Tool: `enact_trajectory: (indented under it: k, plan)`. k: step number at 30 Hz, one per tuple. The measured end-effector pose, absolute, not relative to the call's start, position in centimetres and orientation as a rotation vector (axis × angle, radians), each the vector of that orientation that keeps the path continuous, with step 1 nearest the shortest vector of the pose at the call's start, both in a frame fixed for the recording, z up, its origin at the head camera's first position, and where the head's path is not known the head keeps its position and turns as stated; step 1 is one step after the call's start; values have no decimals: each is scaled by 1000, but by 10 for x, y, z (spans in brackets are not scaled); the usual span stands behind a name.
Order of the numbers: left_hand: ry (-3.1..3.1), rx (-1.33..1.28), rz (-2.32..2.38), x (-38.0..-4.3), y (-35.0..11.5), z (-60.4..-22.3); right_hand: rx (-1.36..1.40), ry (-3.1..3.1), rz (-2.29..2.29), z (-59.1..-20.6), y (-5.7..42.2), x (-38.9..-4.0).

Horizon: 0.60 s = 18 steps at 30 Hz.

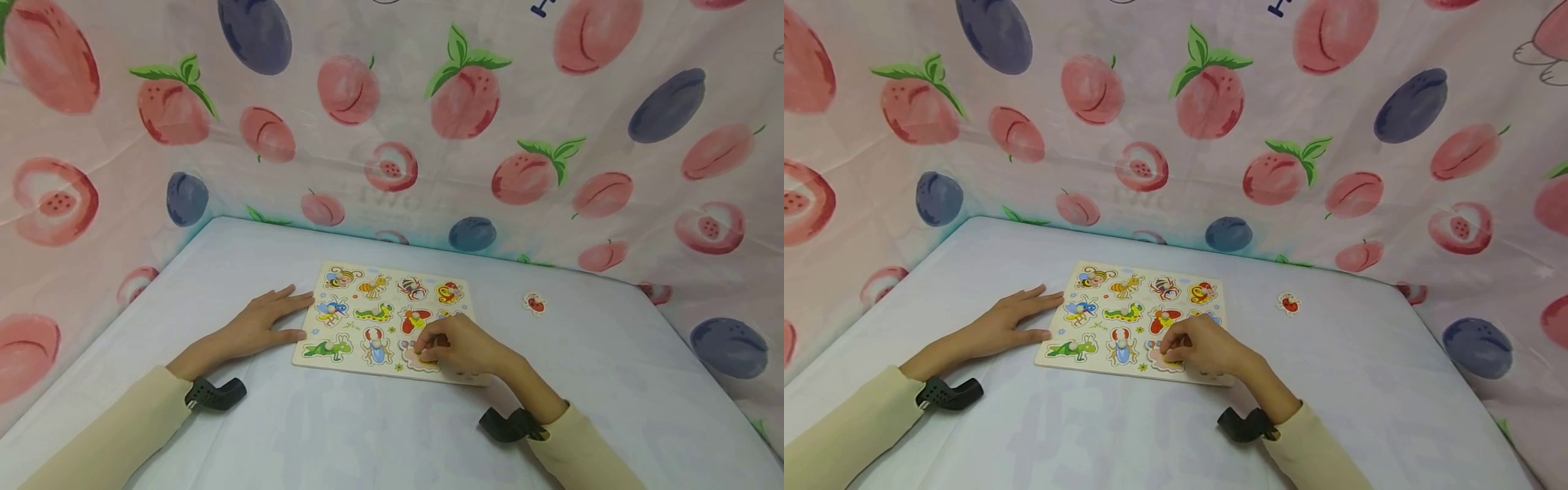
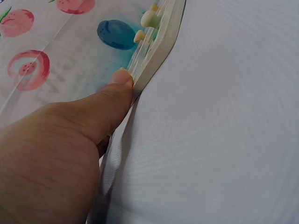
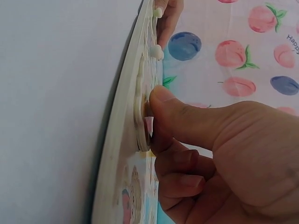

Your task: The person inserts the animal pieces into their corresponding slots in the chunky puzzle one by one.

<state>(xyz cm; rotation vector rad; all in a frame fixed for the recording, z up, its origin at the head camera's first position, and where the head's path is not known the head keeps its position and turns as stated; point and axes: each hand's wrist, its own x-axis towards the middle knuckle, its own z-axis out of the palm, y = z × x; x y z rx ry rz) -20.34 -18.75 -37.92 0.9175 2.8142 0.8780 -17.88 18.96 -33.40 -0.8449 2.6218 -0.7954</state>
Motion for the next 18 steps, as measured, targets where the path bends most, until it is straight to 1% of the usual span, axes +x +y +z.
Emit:
enact_trajectory:
  k: [7,18]
  plan:
    - [2830,918,869,-203,-186,-379,-800,2612,-800,-334,189,-178]
    - [2818,837,847,-204,-185,-380,-828,2612,-792,-337,189,-179]
